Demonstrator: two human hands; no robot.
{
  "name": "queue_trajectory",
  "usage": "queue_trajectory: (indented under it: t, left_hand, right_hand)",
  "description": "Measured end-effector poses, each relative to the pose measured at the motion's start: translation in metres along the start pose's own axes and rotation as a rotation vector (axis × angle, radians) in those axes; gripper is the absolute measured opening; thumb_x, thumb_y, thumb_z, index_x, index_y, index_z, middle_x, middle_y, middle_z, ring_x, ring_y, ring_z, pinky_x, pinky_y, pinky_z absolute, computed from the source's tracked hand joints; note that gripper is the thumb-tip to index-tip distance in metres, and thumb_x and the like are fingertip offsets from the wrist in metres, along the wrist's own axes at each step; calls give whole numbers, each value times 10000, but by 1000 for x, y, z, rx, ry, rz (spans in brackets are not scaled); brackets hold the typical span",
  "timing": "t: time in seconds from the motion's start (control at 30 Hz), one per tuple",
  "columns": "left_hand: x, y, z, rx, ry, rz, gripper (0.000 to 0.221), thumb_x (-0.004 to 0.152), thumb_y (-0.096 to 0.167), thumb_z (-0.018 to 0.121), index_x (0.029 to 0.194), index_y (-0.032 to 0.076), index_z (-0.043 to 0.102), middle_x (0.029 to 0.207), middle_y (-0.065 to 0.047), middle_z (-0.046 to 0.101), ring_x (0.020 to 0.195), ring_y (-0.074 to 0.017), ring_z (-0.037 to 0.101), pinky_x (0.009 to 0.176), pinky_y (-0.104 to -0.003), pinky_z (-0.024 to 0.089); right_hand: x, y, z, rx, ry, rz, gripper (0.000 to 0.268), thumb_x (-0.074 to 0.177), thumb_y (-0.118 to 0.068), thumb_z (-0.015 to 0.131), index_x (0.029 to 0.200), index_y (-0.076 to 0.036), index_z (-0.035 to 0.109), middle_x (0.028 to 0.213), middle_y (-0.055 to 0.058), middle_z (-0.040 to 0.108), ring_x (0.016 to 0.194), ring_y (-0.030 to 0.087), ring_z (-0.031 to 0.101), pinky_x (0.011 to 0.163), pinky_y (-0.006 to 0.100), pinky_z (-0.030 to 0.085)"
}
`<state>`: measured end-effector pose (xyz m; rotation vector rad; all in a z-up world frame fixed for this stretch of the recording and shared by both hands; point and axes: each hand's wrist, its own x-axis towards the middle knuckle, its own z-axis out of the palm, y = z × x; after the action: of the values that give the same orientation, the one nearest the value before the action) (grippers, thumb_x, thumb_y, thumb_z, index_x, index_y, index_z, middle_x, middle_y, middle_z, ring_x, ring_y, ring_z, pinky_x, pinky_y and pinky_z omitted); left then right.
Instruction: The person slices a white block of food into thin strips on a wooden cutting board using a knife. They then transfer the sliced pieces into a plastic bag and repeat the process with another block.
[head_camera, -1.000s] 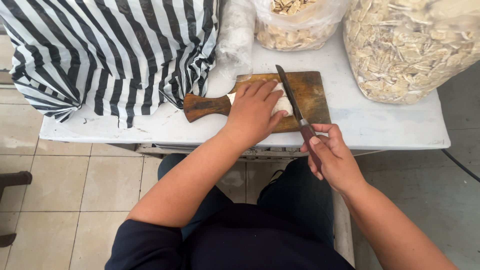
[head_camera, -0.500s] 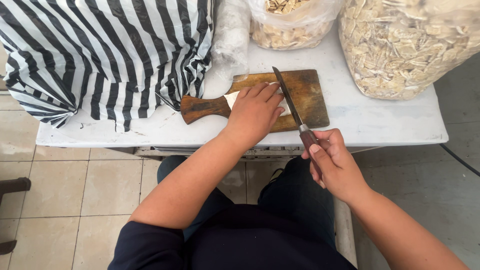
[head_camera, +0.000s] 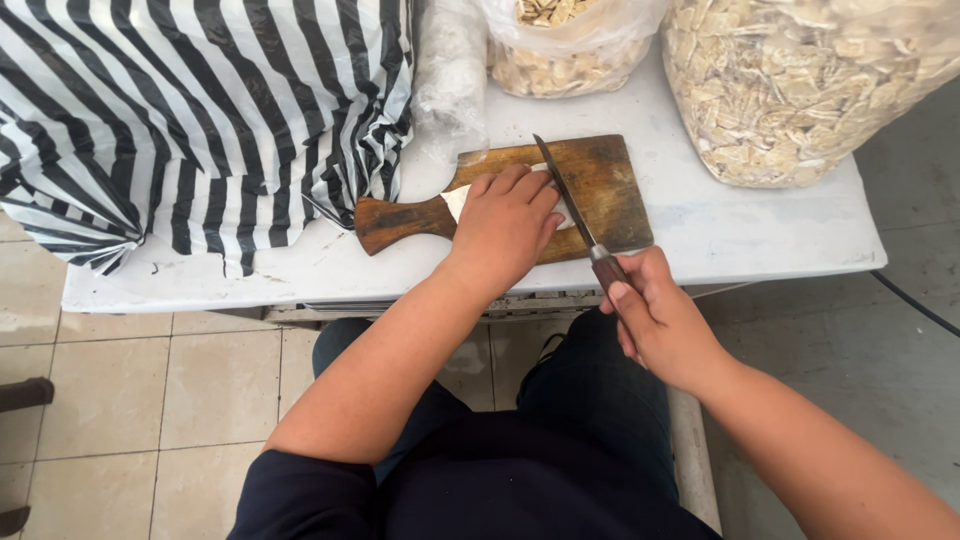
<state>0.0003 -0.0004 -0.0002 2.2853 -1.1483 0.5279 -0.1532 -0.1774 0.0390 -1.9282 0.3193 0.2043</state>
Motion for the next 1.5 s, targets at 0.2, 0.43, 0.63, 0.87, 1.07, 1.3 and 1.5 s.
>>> queue_trajectory:
  t: [0.2,0.43,0.63,0.87,1.07,1.3,1.5]
  left_hand:
    - [0,0,2,12,7,9,296,899,261,710,1140,93,682,1262,-50,655,1239,-269,559,1009,-454,410]
    - [-3,1,2,3,24,13,298,911,260,700,1153,88,677,1292,-65,649,1258,-279,560,1025,-447,419]
    - [-2,-2,2,-4,13,12,295,924,262,690,1159,84,681,1295,-63,653,1263,-272,563,1028,-441,419]
    - [-3,-1,4,4,21,-2,299,926,275,691,1167,99,690,1298,-68,662,1274,-280,570,1044,-447,415]
    - [-4,-1,6,-11,41,-6,315,919,265,697,1186,98,692,1290,-58,668,1277,-273,575,1054,-450,414]
    - [-3,0,6,-7,14,-17,303,918,264,697,1172,98,691,1299,-60,665,1282,-279,576,1050,-453,410]
    - [-4,-1,7,-4,9,-18,303,922,271,696,1169,96,696,1300,-66,666,1285,-283,575,1050,-456,411]
  right_hand:
    - [28,-7,6,9,4,-10,197,1041,-147,426,1213,-72,368,887,94,579,446,112,479,355,270,390]
    - [23,-5,10,9,28,32,185,1040,-148,436,1208,-78,399,843,89,564,441,118,477,352,269,380]
    - [-4,7,1,84,3,72,240,1009,-147,433,1236,-105,371,882,74,583,444,99,483,335,260,366]
    - [28,6,-1,110,58,-36,236,1044,-170,457,1255,-82,400,920,98,603,460,90,462,366,242,376]
    - [26,2,-4,158,89,-47,236,1040,-176,465,1243,-77,396,932,101,604,456,89,457,356,239,364]
    - [38,0,9,163,60,-35,222,1039,-164,470,1229,-69,403,918,107,605,452,97,461,352,245,360]
    - [52,3,4,52,70,-62,211,1046,-165,481,1221,-66,413,882,93,626,464,90,482,376,239,388]
